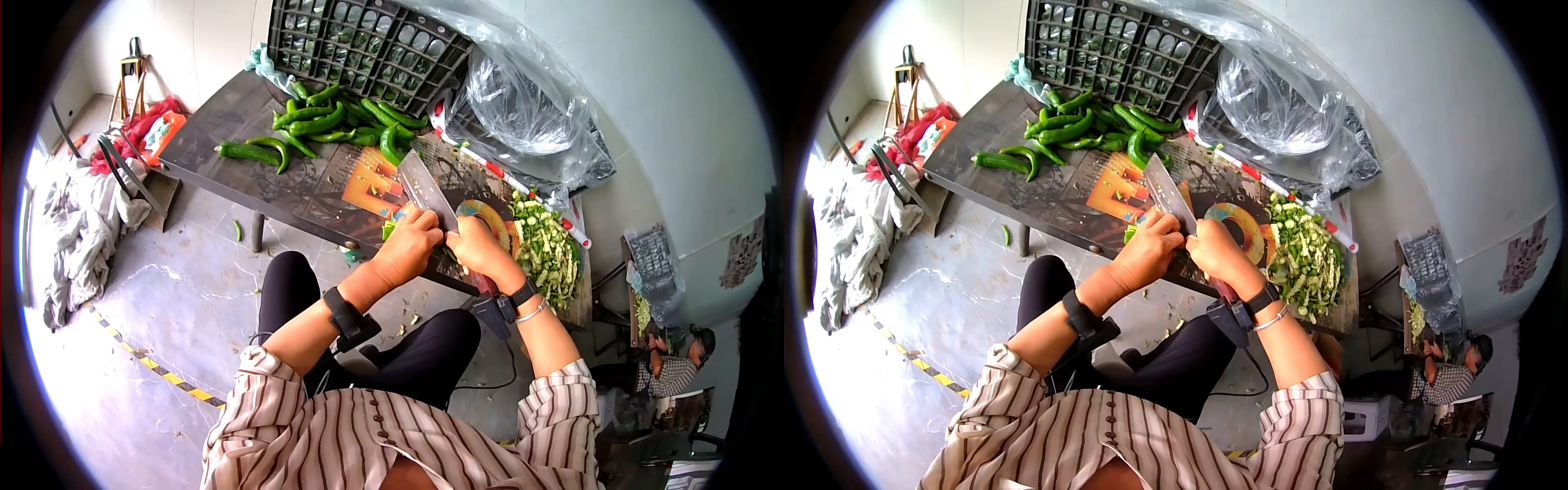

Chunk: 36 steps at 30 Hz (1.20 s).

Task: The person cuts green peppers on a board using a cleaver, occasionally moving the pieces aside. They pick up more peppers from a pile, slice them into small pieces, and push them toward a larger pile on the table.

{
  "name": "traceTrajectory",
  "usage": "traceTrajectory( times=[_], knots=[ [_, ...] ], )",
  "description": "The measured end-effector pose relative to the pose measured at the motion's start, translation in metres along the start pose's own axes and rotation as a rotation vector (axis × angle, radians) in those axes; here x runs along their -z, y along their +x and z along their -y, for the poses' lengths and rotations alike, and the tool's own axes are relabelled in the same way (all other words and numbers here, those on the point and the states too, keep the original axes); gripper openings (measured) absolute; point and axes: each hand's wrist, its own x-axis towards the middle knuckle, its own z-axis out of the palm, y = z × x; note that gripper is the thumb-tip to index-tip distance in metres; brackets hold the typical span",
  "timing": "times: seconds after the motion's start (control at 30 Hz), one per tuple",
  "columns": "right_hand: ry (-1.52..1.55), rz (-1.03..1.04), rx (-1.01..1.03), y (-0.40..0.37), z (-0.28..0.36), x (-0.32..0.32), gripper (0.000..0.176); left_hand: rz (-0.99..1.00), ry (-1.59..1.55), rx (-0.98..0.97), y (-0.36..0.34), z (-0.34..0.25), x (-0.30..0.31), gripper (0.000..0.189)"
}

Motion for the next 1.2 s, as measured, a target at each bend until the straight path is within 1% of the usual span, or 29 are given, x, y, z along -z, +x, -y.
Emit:
traceTrajectory(
  times=[0.03,0.1,0.13,0.2,0.23,0.27,0.3,0.33,0.37,0.43,0.47,0.53,0.6,0.67,0.77,0.83,0.97,1.03,1.17,1.2],
  knots=[
    [0.03,-0.001,-0.024,-0.001,0.001,0.0,0.026,0.001,0.007,-0.002,0.001,-0.002,0.003,0.01],
    [0.066,0.034,-0.046,-0.002,0.005,0.003,0.027,0.068,0.235,-0.021,0.001,-0.006,0.008,0.008],
    [0.099,0.068,-0.071,-0.003,0.007,0.004,0.027,0.07,0.24,-0.021,0.0,-0.005,0.009,0.008],
    [0.091,0.039,-0.069,-0.003,0.006,0.003,0.027,0.163,0.305,-0.018,0.0,-0.001,0.013,0.009],
    [0.08,0.011,-0.072,-0.003,0.006,0.002,0.028,0.165,0.309,-0.02,-0.001,0.003,0.015,0.009],
    [0.087,0.01,-0.074,-0.002,0.003,0.0,0.028,0.119,0.233,-0.061,-0.003,0.008,0.019,0.012],
    [0.078,-0.02,0.004,-0.001,-0.001,-0.001,0.028,0.076,0.152,-0.102,-0.005,0.01,0.022,0.015],
    [0.068,-0.05,0.077,0.0,-0.005,-0.002,0.028,0.082,0.141,-0.106,-0.006,0.012,0.025,0.02],
    [0.056,-0.059,0.123,0.0,-0.009,-0.003,0.027,0.082,0.108,-0.092,-0.007,0.012,0.025,0.017],
    [0.117,-0.021,0.058,0.0,-0.008,-0.002,0.026,0.073,0.071,-0.092,-0.007,0.012,0.027,0.016],
    [0.169,0.017,0.017,-0.001,-0.007,-0.002,0.026,0.075,0.084,-0.083,-0.007,0.011,0.028,0.024],
    [0.182,0.014,0.004,-0.004,-0.003,0.001,0.025,0.066,0.074,-0.101,-0.008,0.012,0.026,0.018],
    [0.181,0.002,0.038,-0.003,-0.003,0.001,0.025,0.081,0.074,-0.095,-0.008,0.013,0.027,0.02],
    [0.154,0.006,0.027,-0.003,-0.005,0.001,0.025,0.093,0.079,-0.087,-0.008,0.011,0.029,0.021],
    [0.148,0.0,0.001,-0.003,-0.005,0.002,0.025,0.094,0.091,-0.075,-0.007,0.01,0.029,0.018],
    [0.201,0.001,-0.056,-0.006,-0.002,0.002,0.025,0.081,0.134,-0.055,-0.008,0.009,0.028,0.016],
    [0.174,-0.043,-0.056,-0.001,-0.021,-0.001,0.024,0.076,0.153,-0.036,-0.009,0.009,0.026,0.015],
    [0.219,-0.102,-0.002,-0.007,-0.018,0.002,0.024,0.069,0.161,-0.027,-0.009,0.009,0.026,0.014],
    [0.204,-0.101,-0.007,-0.02,-0.005,0.009,0.024,0.087,0.185,-0.008,-0.008,0.007,0.026,0.014],
    [0.185,-0.078,0.002,-0.023,0.0,0.01,0.021,0.078,0.2,-0.006,-0.008,0.006,0.026,0.013]
  ],
)
